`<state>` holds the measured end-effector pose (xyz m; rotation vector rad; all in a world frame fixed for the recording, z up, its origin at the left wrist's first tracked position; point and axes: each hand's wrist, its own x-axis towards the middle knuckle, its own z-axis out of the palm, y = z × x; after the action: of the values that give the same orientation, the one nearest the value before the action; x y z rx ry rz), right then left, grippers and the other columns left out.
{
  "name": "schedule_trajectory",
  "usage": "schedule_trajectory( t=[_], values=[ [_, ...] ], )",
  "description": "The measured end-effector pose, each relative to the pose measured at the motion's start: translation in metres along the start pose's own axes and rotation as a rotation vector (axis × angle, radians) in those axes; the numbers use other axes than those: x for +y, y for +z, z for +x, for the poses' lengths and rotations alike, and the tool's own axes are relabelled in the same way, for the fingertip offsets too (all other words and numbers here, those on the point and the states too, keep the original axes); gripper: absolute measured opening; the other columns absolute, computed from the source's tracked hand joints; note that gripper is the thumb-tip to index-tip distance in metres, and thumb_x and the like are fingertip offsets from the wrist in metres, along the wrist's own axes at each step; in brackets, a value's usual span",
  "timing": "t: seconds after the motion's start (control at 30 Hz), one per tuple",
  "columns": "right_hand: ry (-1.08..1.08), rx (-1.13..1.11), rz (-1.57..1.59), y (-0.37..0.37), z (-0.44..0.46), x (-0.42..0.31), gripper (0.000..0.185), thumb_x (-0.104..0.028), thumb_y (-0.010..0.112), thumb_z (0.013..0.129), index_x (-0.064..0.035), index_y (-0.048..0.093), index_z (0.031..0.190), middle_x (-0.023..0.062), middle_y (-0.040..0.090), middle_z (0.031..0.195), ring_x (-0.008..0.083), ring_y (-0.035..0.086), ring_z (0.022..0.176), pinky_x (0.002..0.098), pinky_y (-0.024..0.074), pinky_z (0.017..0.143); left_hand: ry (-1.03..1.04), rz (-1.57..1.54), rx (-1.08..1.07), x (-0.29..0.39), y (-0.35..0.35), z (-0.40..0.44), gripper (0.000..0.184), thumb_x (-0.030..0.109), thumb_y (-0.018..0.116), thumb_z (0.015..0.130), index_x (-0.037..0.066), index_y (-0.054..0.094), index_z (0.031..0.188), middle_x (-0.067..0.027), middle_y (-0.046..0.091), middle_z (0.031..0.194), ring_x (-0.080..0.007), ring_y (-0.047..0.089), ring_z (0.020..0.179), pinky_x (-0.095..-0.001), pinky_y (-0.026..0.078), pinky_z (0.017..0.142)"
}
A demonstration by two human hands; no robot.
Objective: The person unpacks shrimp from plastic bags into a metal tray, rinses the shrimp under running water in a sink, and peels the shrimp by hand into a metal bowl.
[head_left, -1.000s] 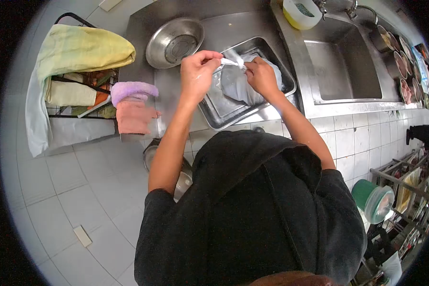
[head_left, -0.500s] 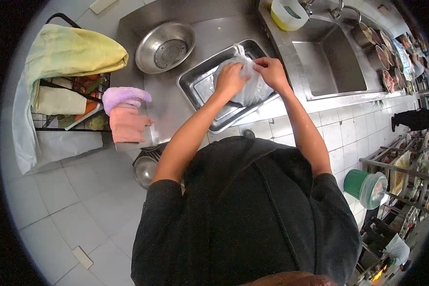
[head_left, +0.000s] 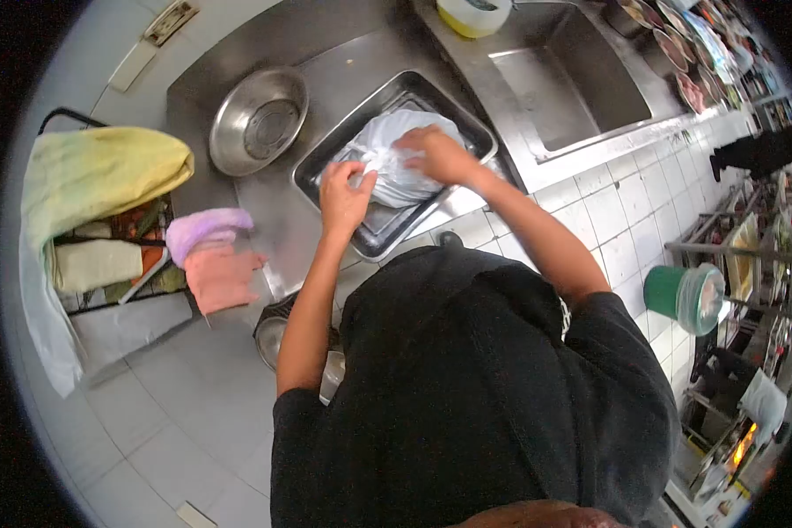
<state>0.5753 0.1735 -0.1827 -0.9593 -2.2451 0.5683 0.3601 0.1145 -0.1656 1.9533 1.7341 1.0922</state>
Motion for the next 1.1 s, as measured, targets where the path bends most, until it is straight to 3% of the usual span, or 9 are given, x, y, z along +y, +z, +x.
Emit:
schedule_trajectory(
  t=[0.1, 0.37, 0.53, 0.67, 0.73, 0.83, 0.9, 1.03, 1.1],
  values=[
    [0.101, -0.104, -0.12, 0.024, 0.01, -0.009, 0.022, -0.009, 0.066, 0.071, -0.0029, 0.069, 0.092, 0.0142, 0.065, 0.085, 0.035, 0.058, 0.082, 0.0416, 0.0442, 0.082, 0.111, 0.098, 0.039, 0.009, 0.008, 0.009, 0.021, 0.021, 0.073, 0.075, 0.003, 0.065, 0.082, -0.0119, 0.06, 0.074, -0.0308, 0.059, 0.074, -0.0405, 0.046, 0.071],
    [-0.052, 0.322, -0.247, -0.03, 0.022, 0.016, 0.021, 0.0, 0.056, 0.059, -0.0026, 0.064, 0.078, 0.0155, 0.063, 0.08, 0.0356, 0.059, 0.08, 0.0435, 0.0457, 0.071, -0.006, -0.017, 0.095, 0.017, -0.004, 0.018, 0.014, 0.009, 0.069, 0.077, -0.001, 0.059, 0.076, -0.0136, 0.059, 0.073, -0.0307, 0.056, 0.067, -0.0399, 0.043, 0.063],
    [0.337, 0.495, -0.212, -0.034, 0.019, 0.048, 0.009, -0.005, 0.061, 0.072, -0.0004, 0.065, 0.079, 0.0179, 0.064, 0.08, 0.0383, 0.06, 0.078, 0.043, 0.0468, 0.074, -0.138, -0.095, 0.15, 0.016, -0.012, -0.002, 0.013, 0.01, 0.068, 0.079, -0.001, 0.06, 0.079, -0.0115, 0.058, 0.072, -0.0241, 0.056, 0.065, -0.0339, 0.044, 0.06],
    [0.511, 0.405, 0.234, -0.04, 0.021, 0.039, 0.018, -0.014, 0.063, 0.081, -0.0004, 0.069, 0.092, 0.0186, 0.068, 0.087, 0.0314, 0.064, 0.08, 0.0361, 0.0487, 0.076, -0.213, -0.181, 0.107, -0.002, -0.018, -0.022, 0.022, 0.02, 0.069, 0.082, 0.0, 0.061, 0.077, -0.0063, 0.059, 0.069, -0.0168, 0.056, 0.065, -0.0292, 0.044, 0.061],
    [0.641, 0.31, 0.545, -0.045, 0.02, 0.064, 0.023, -0.016, 0.062, 0.084, -0.0014, 0.069, 0.1, 0.0171, 0.069, 0.09, 0.0257, 0.066, 0.083, 0.0326, 0.049, 0.075, -0.537, -0.362, 0.051, -0.014, -0.034, -0.012, 0.029, 0.029, 0.069, 0.083, 0.001, 0.063, 0.076, -0.0035, 0.059, 0.068, -0.0127, 0.055, 0.066, -0.0268, 0.042, 0.059],
    [0.732, 0.184, 0.503, -0.037, 0.028, 0.11, 0.027, -0.022, 0.06, 0.087, -0.0045, 0.069, 0.106, 0.0153, 0.07, 0.089, 0.0205, 0.065, 0.084, 0.0315, 0.0487, 0.075, -0.743, -0.565, 0.049, -0.039, -0.021, 0.023, 0.04, 0.042, 0.065, 0.084, 0.002, 0.068, 0.079, -0.0013, 0.059, 0.066, -0.0098, 0.05, 0.059, -0.0264, 0.039, 0.054],
    [0.529, -0.034, 0.059, -0.022, 0.035, 0.119, 0.028, -0.022, 0.061, 0.082, -0.0029, 0.069, 0.101, 0.0168, 0.069, 0.094, 0.0275, 0.066, 0.09, 0.0343, 0.0498, 0.079, -0.699, -0.465, -0.061, -0.079, 0.017, 0.047, 0.046, 0.044, 0.063, 0.084, -0.002, 0.069, 0.083, -0.0027, 0.059, 0.063, -0.0123, 0.048, 0.055, -0.0291, 0.038, 0.053],
    [0.263, -0.364, -0.275, 0.017, 0.042, 0.178, 0.026, -0.019, 0.062, 0.076, -0.0021, 0.067, 0.094, 0.0175, 0.067, 0.098, 0.0345, 0.063, 0.094, 0.04, 0.0498, 0.083, -0.834, -0.201, -0.254, -0.097, 0.059, 0.07, 0.05, 0.033, 0.061, 0.082, -0.01, 0.062, 0.107, -0.0247, 0.064, 0.109, -0.0268, 0.063, 0.098, -0.0376, 0.046, 0.083],
    [0.283, -0.305, -0.332, 0.02, 0.039, 0.173, 0.022, -0.016, 0.062, 0.074, -0.0024, 0.066, 0.09, 0.0173, 0.066, 0.097, 0.0364, 0.063, 0.094, 0.0425, 0.0504, 0.081, -0.834, -0.159, -0.195, -0.123, 0.076, 0.072, 0.036, 0.025, 0.065, 0.079, -0.008, 0.066, 0.094, -0.0193, 0.068, 0.092, -0.0261, 0.065, 0.08, -0.0385, 0.049, 0.07]
  ],
)
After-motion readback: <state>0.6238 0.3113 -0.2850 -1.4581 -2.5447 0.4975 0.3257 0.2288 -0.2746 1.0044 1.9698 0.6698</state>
